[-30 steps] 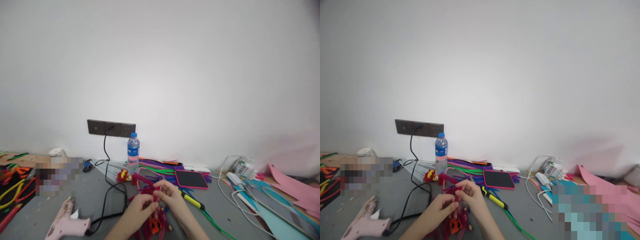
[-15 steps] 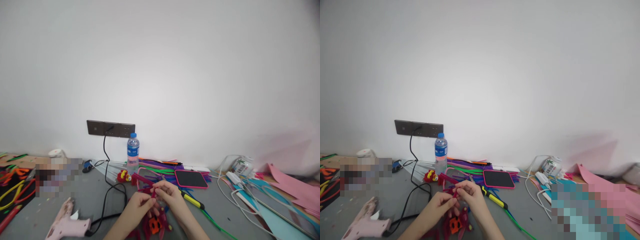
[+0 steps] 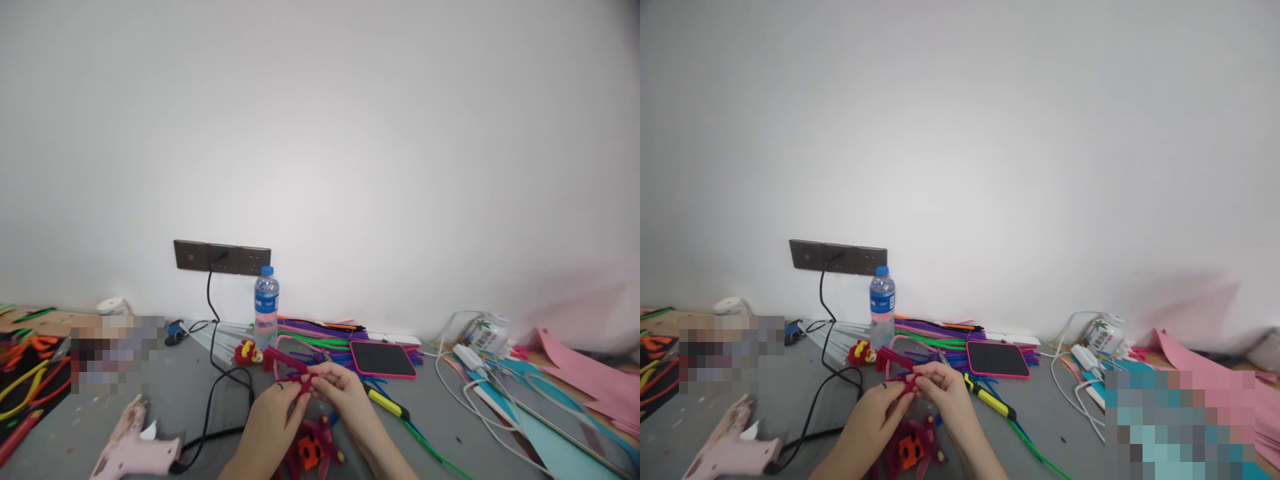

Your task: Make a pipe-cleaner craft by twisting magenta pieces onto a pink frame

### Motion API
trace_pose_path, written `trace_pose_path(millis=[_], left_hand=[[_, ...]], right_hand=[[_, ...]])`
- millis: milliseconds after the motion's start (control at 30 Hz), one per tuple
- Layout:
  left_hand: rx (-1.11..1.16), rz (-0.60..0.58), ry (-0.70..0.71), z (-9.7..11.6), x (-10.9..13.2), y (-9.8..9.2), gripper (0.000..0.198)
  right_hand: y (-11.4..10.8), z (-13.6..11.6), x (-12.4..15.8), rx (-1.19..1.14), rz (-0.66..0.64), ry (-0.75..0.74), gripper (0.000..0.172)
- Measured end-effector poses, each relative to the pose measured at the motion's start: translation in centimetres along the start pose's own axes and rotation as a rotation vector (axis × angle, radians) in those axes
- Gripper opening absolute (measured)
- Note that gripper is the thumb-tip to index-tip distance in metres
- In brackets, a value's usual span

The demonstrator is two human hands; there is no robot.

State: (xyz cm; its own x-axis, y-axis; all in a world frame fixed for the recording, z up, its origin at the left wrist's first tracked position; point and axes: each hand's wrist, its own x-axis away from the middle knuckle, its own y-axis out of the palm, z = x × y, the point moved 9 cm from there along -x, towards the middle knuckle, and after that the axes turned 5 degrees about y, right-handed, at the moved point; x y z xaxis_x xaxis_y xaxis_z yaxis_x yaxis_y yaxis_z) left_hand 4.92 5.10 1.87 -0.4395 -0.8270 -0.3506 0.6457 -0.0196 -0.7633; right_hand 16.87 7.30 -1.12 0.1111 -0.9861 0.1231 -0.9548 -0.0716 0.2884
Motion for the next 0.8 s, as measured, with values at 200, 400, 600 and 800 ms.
trace_pose_path(millis=[200, 400, 600, 800], left_hand=[[0.072, 0.043, 0.049, 0.4, 0.0, -0.6, 0.030], [-0.026, 0.108, 0.031, 0.1, 0.1, -1.4, 0.020], [-0.207, 0.098, 0.119, 0.7, 0.0, -1.0, 0.021], [-0.259, 0.127, 0.182, 1.5, 0.0, -0.9, 0.028]], right_hand=[[-0.5, -0.3, -0.2, 0.037, 0.040, -0.044, 0.034], [-0.8, -0.6, -0.3, 0.055, 0.069, -0.048, 0.037], [-1.1, -0.4, -0.6, 0.071, 0.076, -0.053, 0.038], [-1.0, -0.7, -0.6, 0.101, 0.087, -0.055, 0.041]])
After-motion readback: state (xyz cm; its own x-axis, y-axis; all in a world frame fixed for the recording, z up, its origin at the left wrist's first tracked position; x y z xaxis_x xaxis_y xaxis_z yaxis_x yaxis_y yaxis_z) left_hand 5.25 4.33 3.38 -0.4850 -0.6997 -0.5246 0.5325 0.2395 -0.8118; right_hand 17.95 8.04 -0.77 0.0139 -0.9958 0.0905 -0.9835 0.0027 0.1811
